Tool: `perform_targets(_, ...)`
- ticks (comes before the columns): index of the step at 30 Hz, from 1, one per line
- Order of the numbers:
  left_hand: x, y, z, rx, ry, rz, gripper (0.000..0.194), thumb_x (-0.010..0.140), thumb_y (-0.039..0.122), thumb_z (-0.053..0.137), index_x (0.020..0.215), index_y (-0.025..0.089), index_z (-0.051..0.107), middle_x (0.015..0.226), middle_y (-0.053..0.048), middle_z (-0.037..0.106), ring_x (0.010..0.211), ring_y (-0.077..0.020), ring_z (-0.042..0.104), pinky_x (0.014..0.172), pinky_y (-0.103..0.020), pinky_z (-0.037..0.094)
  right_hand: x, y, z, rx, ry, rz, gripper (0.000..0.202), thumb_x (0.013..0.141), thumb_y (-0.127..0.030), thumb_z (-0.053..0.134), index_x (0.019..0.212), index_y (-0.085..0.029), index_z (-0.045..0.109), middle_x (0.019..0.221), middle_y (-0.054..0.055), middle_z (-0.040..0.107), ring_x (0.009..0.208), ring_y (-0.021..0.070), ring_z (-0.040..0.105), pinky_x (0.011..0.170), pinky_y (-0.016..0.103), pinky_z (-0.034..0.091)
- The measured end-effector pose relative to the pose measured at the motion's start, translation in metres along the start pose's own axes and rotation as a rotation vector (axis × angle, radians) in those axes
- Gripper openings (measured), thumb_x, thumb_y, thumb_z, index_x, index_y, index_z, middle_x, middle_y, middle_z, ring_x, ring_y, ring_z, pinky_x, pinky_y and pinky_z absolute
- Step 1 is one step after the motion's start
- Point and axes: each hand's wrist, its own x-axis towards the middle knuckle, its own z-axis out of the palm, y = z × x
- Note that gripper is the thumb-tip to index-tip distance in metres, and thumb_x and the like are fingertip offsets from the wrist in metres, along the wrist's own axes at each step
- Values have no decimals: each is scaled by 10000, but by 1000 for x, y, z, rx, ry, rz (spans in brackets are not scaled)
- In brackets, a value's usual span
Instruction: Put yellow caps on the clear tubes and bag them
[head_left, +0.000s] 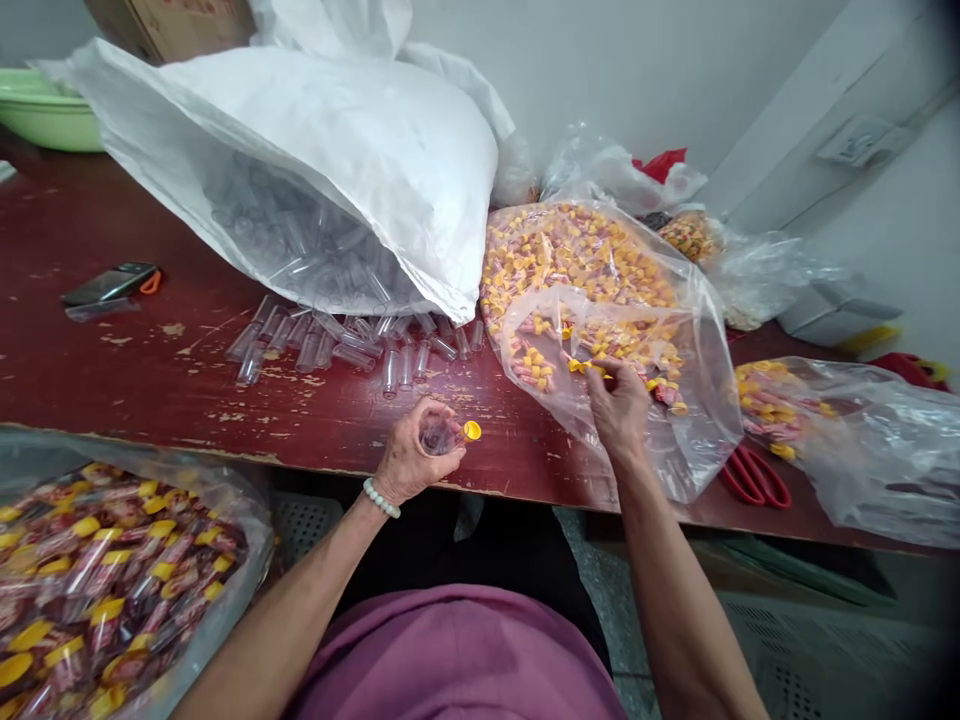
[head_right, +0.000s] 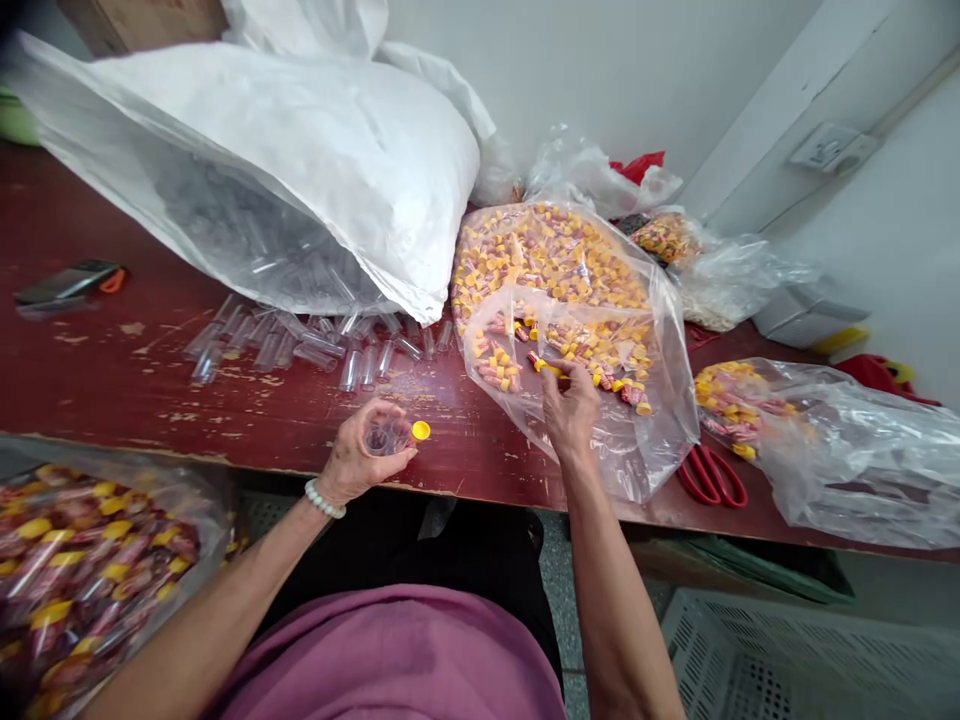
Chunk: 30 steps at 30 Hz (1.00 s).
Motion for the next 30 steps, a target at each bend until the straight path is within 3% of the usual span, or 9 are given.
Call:
perform_targets(2, 0, 0, 0, -15, -7, -7, 365, 617, 190, 694, 926, 187, 500, 782, 0, 664, 715, -148, 665, 635, -241, 542, -24, -37, -1, 356, 25, -2, 260, 806, -372, 586, 985, -184, 589, 808, 18, 628, 655, 120, 564, 623, 267, 470)
perform_targets(4, 0, 0, 0, -24, -20, -5, 359, 630, 195, 693, 933, 188, 500, 793, -2, 659, 718, -145, 659, 637, -239, 536, -51, -72, 8, 565, -130, -33, 196, 800, -335, 616, 940, -202, 583, 892, 29, 642, 688, 113, 585, 649, 266, 489)
perform_targets(6, 1, -1, -1, -8, -18, 25, 352, 642, 208, 695, 935, 186, 503, 815, -10, 658, 730, -145, 652, 657, -245, 528, -74, -97, 22, 653, -248, -67, 161, 782, -310, 646, 888, -207, 582, 961, 43, 647, 780, 128, 612, 682, 268, 503)
perform_targets(8, 1, -2, -2, 25, -9, 62, 352, 649, 231, 701, 939, 182, 509, 852, -25, 659, 765, -153, 646, 687, -255, 518, -89, -108, 36, 644, -309, -110, 144, 785, -304, 650, 873, -210, 585, 983, 52, 651, 872, 155, 622, 730, 289, 510)
perform_targets(11, 2, -4, -3, 63, -16, 63, 374, 643, 271, 712, 946, 179, 512, 858, -28, 653, 749, -151, 631, 660, -246, 501, -97, -103, 44, 472, -358, -291, 107, 811, -298, 628, 888, -227, 604, 978, 55, 654, 950, 185, 603, 834, 359, 487)
perform_targets(14, 2, -5, -4, 69, -32, 53, 369, 643, 293, 710, 936, 181, 515, 821, -15, 643, 706, -137, 616, 639, -234, 492, -95, -93, 37, 235, -381, -505, 114, 830, -280, 601, 938, -250, 622, 1112, 67, 612, 1035, 212, 548, 916, 425, 425)
perform_targets(16, 2, -5, -5, 60, -38, 65, 363, 642, 292, 709, 932, 182, 520, 833, -16, 641, 724, -138, 617, 666, -240, 498, -95, -89, 32, 128, -373, -567, 147, 834, -275, 590, 978, -263, 619, 1199, 67, 570, 1078, 227, 514, 931, 445, 397)
perform_targets(26, 5, -1, -5, 47, -34, 79, 338, 598, 170, 653, 908, 172, 518, 861, -22, 631, 767, -148, 625, 718, -257, 515, -109, -80, 44, 38, -337, -571, 181, 862, -241, 543, 1037, -260, 584, 1136, 27, 645, 1003, 206, 536, 864, 394, 390)
perform_targets(30, 5, 1, -5, 68, -34, 80, 327, 597, 180, 663, 894, 167, 525, 856, -30, 636, 764, -156, 631, 712, -270, 524, -111, -87, 37, 51, -353, -576, 155, 867, -259, 546, 1012, -255, 600, 1112, 24, 656, 998, 193, 543, 883, 379, 396)
